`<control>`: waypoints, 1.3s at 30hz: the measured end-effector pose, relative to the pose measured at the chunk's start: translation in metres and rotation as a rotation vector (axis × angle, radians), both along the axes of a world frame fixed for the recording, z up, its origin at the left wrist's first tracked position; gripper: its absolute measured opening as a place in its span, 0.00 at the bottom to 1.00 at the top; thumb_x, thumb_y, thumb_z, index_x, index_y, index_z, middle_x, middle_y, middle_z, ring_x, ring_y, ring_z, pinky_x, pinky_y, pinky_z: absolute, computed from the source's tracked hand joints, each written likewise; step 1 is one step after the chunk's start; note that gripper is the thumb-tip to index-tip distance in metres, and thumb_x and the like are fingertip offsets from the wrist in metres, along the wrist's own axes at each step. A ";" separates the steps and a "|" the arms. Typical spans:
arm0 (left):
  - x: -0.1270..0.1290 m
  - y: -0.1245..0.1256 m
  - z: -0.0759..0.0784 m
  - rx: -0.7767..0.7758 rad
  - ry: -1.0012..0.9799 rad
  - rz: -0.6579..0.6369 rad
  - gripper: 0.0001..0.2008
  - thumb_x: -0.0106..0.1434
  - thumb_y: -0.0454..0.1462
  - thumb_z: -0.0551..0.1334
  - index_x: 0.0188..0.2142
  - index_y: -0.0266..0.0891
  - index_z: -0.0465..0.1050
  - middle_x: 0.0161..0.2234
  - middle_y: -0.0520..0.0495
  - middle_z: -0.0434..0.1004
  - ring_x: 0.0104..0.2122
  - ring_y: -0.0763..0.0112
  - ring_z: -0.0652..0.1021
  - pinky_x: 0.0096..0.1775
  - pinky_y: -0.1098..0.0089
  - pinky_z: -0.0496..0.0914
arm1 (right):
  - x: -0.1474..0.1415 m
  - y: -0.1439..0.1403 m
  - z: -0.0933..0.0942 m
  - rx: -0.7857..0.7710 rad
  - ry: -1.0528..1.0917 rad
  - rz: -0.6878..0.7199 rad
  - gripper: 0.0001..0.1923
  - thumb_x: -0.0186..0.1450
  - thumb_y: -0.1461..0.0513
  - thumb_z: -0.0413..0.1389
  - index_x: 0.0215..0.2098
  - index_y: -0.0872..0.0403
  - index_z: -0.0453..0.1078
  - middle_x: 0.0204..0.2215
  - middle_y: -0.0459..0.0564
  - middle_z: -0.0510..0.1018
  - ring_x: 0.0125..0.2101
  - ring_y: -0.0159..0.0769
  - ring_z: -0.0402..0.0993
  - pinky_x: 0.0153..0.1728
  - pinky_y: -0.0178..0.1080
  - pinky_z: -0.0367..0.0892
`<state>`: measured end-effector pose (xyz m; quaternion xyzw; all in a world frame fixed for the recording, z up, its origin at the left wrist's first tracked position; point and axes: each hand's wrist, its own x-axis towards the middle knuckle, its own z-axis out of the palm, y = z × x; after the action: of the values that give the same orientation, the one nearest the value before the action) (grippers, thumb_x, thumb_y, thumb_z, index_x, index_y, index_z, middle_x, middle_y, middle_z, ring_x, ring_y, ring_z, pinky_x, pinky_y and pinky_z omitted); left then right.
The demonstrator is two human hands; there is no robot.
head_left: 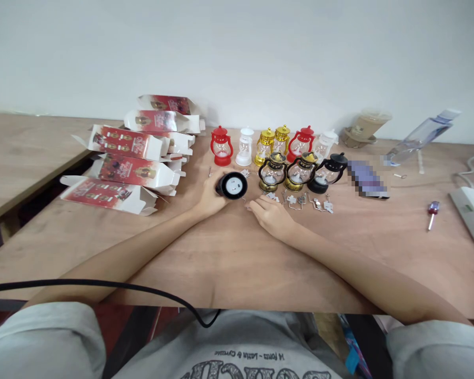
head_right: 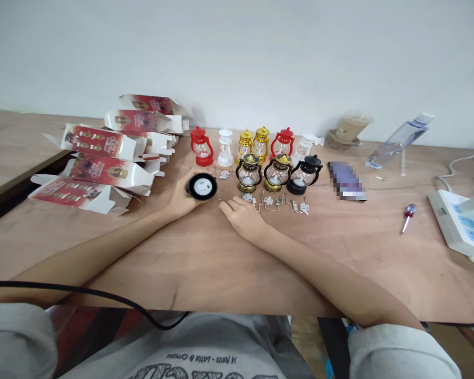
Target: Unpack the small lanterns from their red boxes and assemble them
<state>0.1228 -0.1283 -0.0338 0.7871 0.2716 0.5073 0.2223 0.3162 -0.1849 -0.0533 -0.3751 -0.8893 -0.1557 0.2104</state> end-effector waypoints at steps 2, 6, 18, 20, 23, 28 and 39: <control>0.000 0.000 -0.001 0.001 -0.010 0.001 0.15 0.50 0.33 0.65 0.39 0.37 0.69 0.39 0.45 0.75 0.41 0.65 0.75 0.46 0.63 0.69 | 0.001 0.001 0.000 0.059 -0.005 0.049 0.11 0.68 0.67 0.46 0.35 0.57 0.70 0.26 0.51 0.73 0.31 0.35 0.65 0.32 0.35 0.59; 0.000 0.001 -0.001 -0.001 -0.014 -0.009 0.16 0.50 0.33 0.65 0.40 0.37 0.69 0.40 0.45 0.75 0.42 0.64 0.75 0.47 0.62 0.69 | 0.001 0.002 0.002 0.170 -0.016 0.128 0.11 0.68 0.68 0.47 0.31 0.57 0.70 0.23 0.50 0.71 0.28 0.35 0.63 0.31 0.35 0.59; -0.001 0.001 -0.002 -0.019 -0.004 0.008 0.17 0.49 0.33 0.66 0.40 0.36 0.69 0.41 0.44 0.75 0.43 0.64 0.75 0.48 0.62 0.68 | -0.002 -0.004 0.006 0.118 0.295 0.173 0.13 0.67 0.71 0.43 0.46 0.57 0.64 0.34 0.54 0.72 0.36 0.37 0.66 0.38 0.39 0.66; -0.001 0.001 -0.002 -0.023 -0.003 0.010 0.17 0.49 0.33 0.66 0.40 0.36 0.69 0.41 0.44 0.75 0.43 0.64 0.75 0.48 0.62 0.69 | -0.002 -0.005 0.005 0.106 0.356 0.164 0.14 0.66 0.71 0.43 0.46 0.57 0.64 0.35 0.55 0.70 0.37 0.37 0.65 0.38 0.40 0.66; -0.001 0.001 -0.002 -0.027 -0.001 0.014 0.17 0.49 0.34 0.66 0.40 0.37 0.69 0.41 0.44 0.75 0.43 0.64 0.75 0.48 0.62 0.69 | -0.002 -0.004 0.006 0.068 0.403 0.155 0.15 0.67 0.71 0.41 0.45 0.55 0.66 0.35 0.54 0.69 0.36 0.37 0.64 0.37 0.40 0.65; -0.001 0.001 -0.001 -0.027 0.003 0.024 0.17 0.49 0.32 0.65 0.40 0.36 0.69 0.41 0.44 0.75 0.44 0.64 0.75 0.48 0.62 0.68 | -0.001 -0.003 0.006 -0.010 0.370 0.211 0.14 0.68 0.69 0.41 0.44 0.56 0.67 0.35 0.54 0.69 0.36 0.36 0.64 0.37 0.39 0.64; 0.000 0.000 0.000 -0.004 -0.008 0.027 0.16 0.49 0.33 0.65 0.39 0.37 0.69 0.40 0.45 0.76 0.41 0.66 0.75 0.46 0.64 0.69 | 0.001 0.001 0.002 -0.136 0.273 0.175 0.14 0.66 0.71 0.43 0.35 0.55 0.69 0.34 0.53 0.73 0.34 0.36 0.63 0.38 0.38 0.62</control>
<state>0.1229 -0.1280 -0.0342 0.7808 0.2826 0.5128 0.2181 0.3169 -0.1839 -0.0510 -0.3273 -0.8901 -0.0239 0.3162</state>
